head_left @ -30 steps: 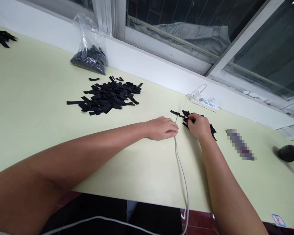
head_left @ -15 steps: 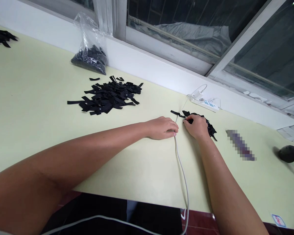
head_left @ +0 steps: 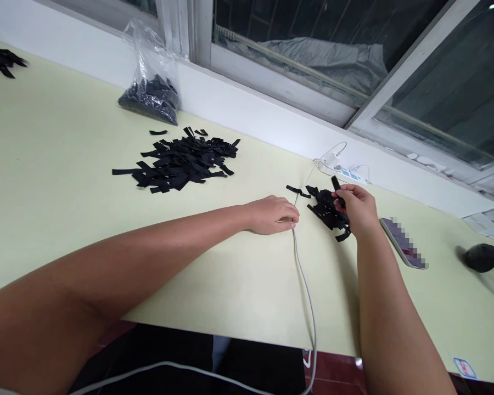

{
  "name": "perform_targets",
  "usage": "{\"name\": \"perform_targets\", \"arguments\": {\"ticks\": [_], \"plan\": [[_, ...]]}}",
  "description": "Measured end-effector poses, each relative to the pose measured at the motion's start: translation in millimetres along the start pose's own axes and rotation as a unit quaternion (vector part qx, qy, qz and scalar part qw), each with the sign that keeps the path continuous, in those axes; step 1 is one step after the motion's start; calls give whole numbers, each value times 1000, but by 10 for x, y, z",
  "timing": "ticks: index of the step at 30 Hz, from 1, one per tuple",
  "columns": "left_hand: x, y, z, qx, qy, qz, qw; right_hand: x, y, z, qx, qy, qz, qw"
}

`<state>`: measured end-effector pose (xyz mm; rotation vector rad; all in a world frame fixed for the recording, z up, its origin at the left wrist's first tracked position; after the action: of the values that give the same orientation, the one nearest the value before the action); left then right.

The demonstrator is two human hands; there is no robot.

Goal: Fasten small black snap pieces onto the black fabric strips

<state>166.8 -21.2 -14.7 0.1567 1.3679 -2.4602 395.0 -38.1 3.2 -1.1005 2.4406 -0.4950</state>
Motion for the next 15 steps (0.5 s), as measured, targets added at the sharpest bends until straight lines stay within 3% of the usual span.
{"name": "perform_targets", "arguments": {"ticks": [4,6,12,15], "plan": [[1,-13,0,11,-6,1,1000,20,-150,32,265,-14,-2,964],[1,-18,3,13,-5,2,1000,23,-219,30,336,-21,20,941],[2,-24,5,17,-1,6,1000,-25,-359,152,386,-3,52,921],[1,-23,-5,18,-8,4,1000,-8,-439,91,399,-19,103,911]]}}
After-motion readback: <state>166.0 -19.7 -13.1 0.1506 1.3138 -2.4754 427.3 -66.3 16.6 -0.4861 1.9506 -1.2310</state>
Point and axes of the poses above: each hand's wrist, its own x-axis away from the middle knuckle, its own y-axis out of the palm, z = x × y, the point moved 10 cm from there along -x, towards the middle knuckle, and after that the axes turned 5 degrees about -y, right-handed, at the moved point
